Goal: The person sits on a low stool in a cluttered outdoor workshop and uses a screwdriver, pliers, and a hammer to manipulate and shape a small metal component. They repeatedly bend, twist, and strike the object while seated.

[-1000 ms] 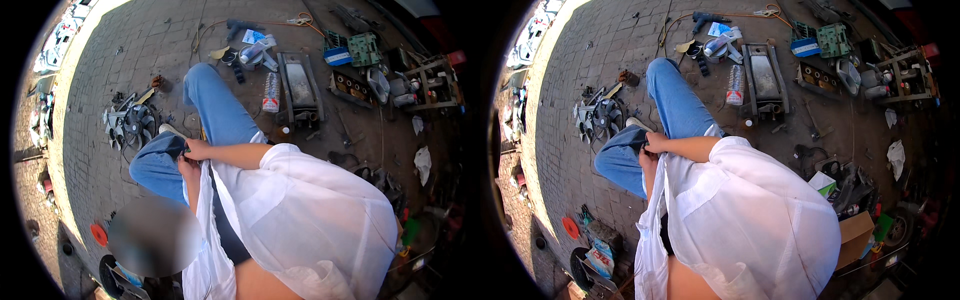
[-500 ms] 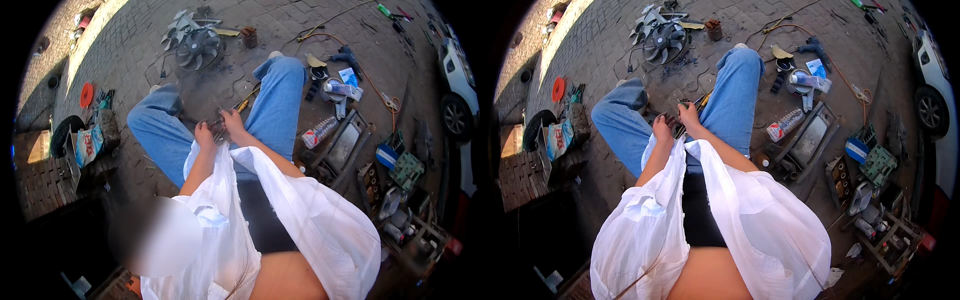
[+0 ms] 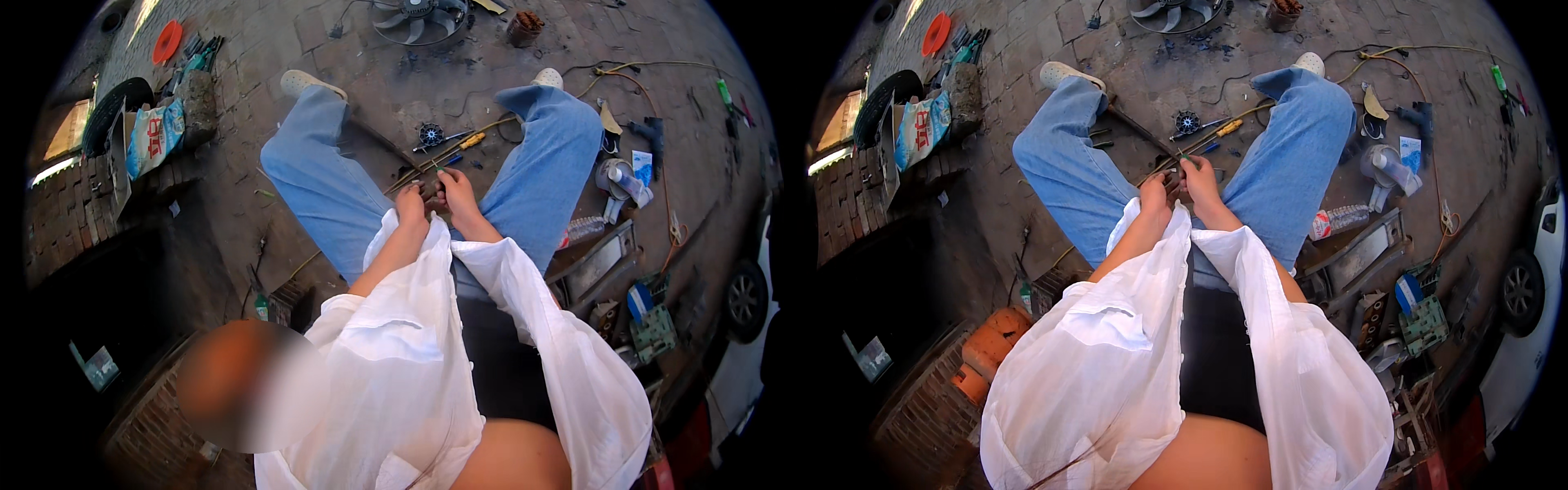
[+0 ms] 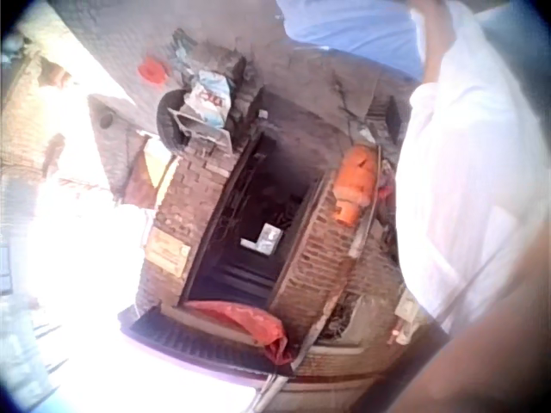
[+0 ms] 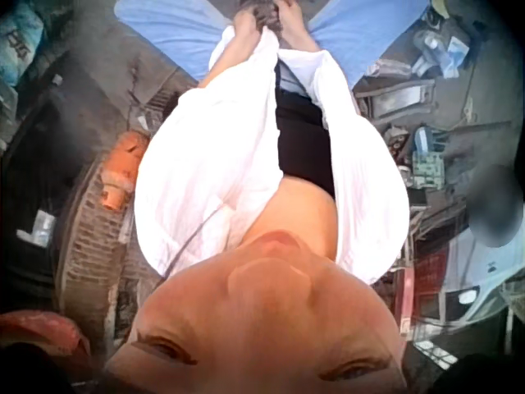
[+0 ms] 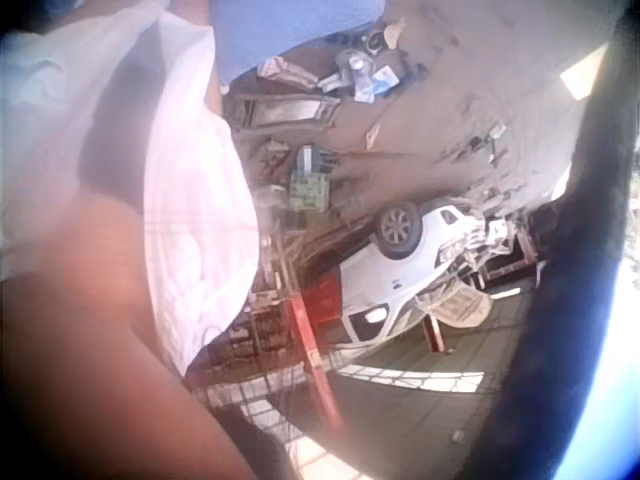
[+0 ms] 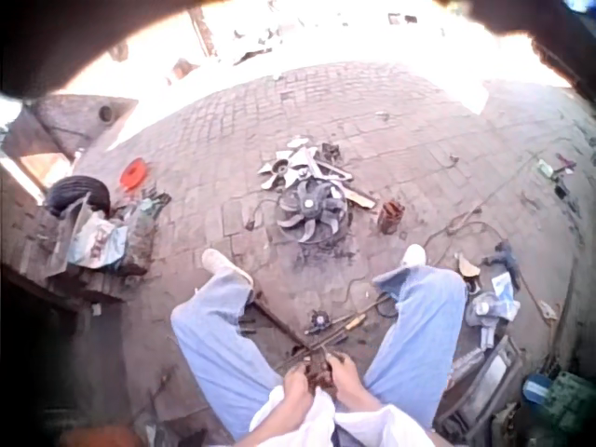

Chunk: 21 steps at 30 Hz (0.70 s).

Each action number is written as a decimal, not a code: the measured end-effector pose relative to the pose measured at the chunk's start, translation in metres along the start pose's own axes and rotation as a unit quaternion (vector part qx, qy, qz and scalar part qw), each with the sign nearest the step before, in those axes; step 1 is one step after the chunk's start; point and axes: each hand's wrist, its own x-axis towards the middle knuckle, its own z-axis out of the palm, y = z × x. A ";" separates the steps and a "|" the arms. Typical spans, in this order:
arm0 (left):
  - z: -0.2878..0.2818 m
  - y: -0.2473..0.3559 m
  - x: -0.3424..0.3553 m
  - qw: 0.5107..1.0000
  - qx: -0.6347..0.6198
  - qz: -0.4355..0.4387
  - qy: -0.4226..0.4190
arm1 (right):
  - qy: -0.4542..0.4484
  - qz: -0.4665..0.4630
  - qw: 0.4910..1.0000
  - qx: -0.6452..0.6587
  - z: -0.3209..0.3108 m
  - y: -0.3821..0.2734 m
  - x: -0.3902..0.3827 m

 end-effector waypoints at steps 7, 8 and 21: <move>0.004 0.153 0.046 0.976 -0.142 -0.028 -0.161 | 0.087 0.130 0.954 0.257 -0.032 -0.032 0.033; 0.013 0.184 0.058 0.976 -0.136 0.018 -0.167 | 0.130 0.118 0.955 0.238 -0.036 -0.040 0.044; 0.116 0.361 0.101 0.942 -0.050 0.188 -0.275 | 0.170 -0.015 0.968 -0.185 -0.055 -0.057 0.241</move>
